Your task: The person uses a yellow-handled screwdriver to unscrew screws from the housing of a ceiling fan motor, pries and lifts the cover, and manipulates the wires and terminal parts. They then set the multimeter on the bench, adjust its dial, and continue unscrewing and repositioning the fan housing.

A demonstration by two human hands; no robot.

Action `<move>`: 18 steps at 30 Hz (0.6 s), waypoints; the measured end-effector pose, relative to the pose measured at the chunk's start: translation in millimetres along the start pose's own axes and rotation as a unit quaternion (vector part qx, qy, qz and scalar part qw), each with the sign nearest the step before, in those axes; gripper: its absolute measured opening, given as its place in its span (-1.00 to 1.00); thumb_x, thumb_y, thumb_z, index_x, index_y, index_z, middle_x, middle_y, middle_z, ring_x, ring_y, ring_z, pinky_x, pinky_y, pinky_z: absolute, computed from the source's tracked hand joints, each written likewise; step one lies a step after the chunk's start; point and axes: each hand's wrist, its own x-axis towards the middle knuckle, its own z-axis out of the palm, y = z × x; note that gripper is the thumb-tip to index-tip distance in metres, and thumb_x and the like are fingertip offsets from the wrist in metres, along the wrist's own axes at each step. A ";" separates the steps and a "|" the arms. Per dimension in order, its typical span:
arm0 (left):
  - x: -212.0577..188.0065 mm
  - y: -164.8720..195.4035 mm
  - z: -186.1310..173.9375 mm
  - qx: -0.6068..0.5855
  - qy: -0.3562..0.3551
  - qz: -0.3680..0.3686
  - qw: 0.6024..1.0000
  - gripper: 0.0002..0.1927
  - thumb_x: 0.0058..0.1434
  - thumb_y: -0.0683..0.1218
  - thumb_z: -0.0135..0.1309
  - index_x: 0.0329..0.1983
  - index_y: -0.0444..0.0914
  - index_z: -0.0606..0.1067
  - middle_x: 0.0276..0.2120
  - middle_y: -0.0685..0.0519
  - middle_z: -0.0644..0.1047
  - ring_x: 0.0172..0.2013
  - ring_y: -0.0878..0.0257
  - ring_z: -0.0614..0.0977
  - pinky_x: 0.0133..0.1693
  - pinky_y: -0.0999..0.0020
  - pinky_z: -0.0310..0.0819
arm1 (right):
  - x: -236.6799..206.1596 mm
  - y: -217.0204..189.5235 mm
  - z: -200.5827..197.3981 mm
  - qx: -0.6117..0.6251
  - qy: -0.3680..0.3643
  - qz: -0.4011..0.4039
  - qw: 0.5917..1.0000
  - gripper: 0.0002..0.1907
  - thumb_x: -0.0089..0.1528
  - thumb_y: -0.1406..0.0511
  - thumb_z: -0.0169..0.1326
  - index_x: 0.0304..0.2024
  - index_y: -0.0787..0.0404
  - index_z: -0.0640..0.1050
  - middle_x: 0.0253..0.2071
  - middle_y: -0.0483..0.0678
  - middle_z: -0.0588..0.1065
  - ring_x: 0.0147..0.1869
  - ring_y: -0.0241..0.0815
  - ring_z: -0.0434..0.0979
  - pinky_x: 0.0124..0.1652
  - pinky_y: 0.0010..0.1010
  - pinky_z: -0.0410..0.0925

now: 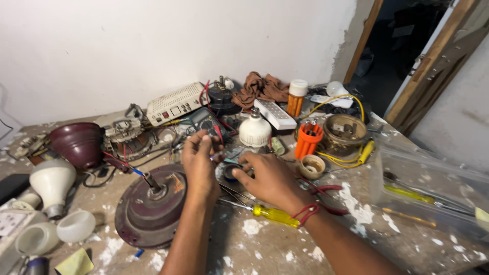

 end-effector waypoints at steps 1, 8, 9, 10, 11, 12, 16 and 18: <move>-3.0 0.9 1.6 0.012 -0.002 0.014 1.000 -0.74 0.36 -0.08 -0.03 0.08 -0.24 0.40 -0.28 0.08 0.55 -0.32 0.33 0.56 -0.34 0.38 0.45 | -4.3 -1.2 1.7 0.011 0.030 -0.007 0.999 -0.68 0.18 0.13 0.21 -0.12 0.19 0.60 -0.29 0.00 0.67 -0.21 0.07 0.68 -0.23 -0.12 0.46; -41.0 37.3 4.4 0.235 -0.102 0.231 0.939 -0.82 0.37 -0.11 0.09 -0.06 -0.32 0.49 -0.30 0.09 0.56 -0.30 0.40 0.55 -0.25 0.50 0.46 | -26.9 -11.5 -2.3 0.075 0.121 -0.076 0.987 -0.72 0.21 0.23 0.17 -0.07 0.21 0.56 -0.32 0.04 0.65 -0.28 0.09 0.68 -0.32 -0.12 0.46; -53.2 45.0 -0.4 0.273 -0.096 0.270 0.919 -0.83 0.35 -0.12 0.11 -0.11 -0.33 0.50 -0.33 0.09 0.57 -0.32 0.41 0.56 -0.27 0.50 0.45 | -29.0 -13.2 -3.1 0.068 0.123 -0.090 0.986 -0.72 0.21 0.24 0.17 -0.07 0.22 0.56 -0.32 0.05 0.64 -0.26 0.10 0.67 -0.31 -0.11 0.46; -64.9 52.1 -4.2 0.308 -0.088 0.308 0.896 -0.84 0.33 -0.13 0.12 -0.15 -0.34 0.52 -0.36 0.08 0.59 -0.33 0.41 0.56 -0.29 0.50 0.43 | -30.6 -14.2 -4.2 0.056 0.114 -0.100 0.987 -0.73 0.21 0.24 0.17 -0.07 0.22 0.56 -0.33 0.06 0.64 -0.27 0.12 0.66 -0.30 -0.09 0.45; -75.6 60.4 -9.9 0.323 -0.063 0.337 0.882 -0.84 0.35 -0.12 0.12 -0.24 -0.34 0.52 -0.44 0.08 0.55 -0.41 0.40 0.51 -0.35 0.49 0.37 | -31.9 -15.0 -4.8 0.044 0.105 -0.110 0.987 -0.73 0.21 0.25 0.18 -0.07 0.21 0.57 -0.34 0.07 0.64 -0.27 0.14 0.65 -0.29 -0.07 0.44; -86.5 70.1 -20.0 0.340 -0.038 0.364 0.866 -0.80 0.37 -0.11 0.11 -0.32 -0.34 0.52 -0.52 0.07 0.51 -0.48 0.39 0.47 -0.40 0.47 0.31 | -33.3 -16.0 -4.2 0.033 0.095 -0.120 0.988 -0.74 0.21 0.25 0.18 -0.08 0.21 0.57 -0.36 0.08 0.63 -0.28 0.15 0.64 -0.28 -0.05 0.43; -97.4 98.4 -56.7 0.318 0.068 0.438 0.838 -0.61 0.53 -0.07 -0.02 -0.47 -0.31 0.43 -0.61 0.10 0.43 -0.56 0.42 0.41 -0.47 0.47 0.20 | -36.1 -17.7 2.2 0.023 0.060 -0.122 0.990 -0.76 0.20 0.23 0.17 -0.12 0.19 0.59 -0.34 0.05 0.62 -0.26 0.10 0.64 -0.27 -0.08 0.44; -87.0 107.0 -74.9 0.279 0.137 0.412 0.857 -0.58 0.58 -0.05 -0.04 -0.45 -0.30 0.37 -0.56 0.10 0.42 -0.53 0.43 0.40 -0.45 0.48 0.22 | -38.9 -19.1 7.3 0.009 0.055 -0.136 0.989 -0.77 0.20 0.22 0.19 -0.16 0.20 0.60 -0.29 0.06 0.60 -0.24 0.11 0.63 -0.28 -0.07 0.43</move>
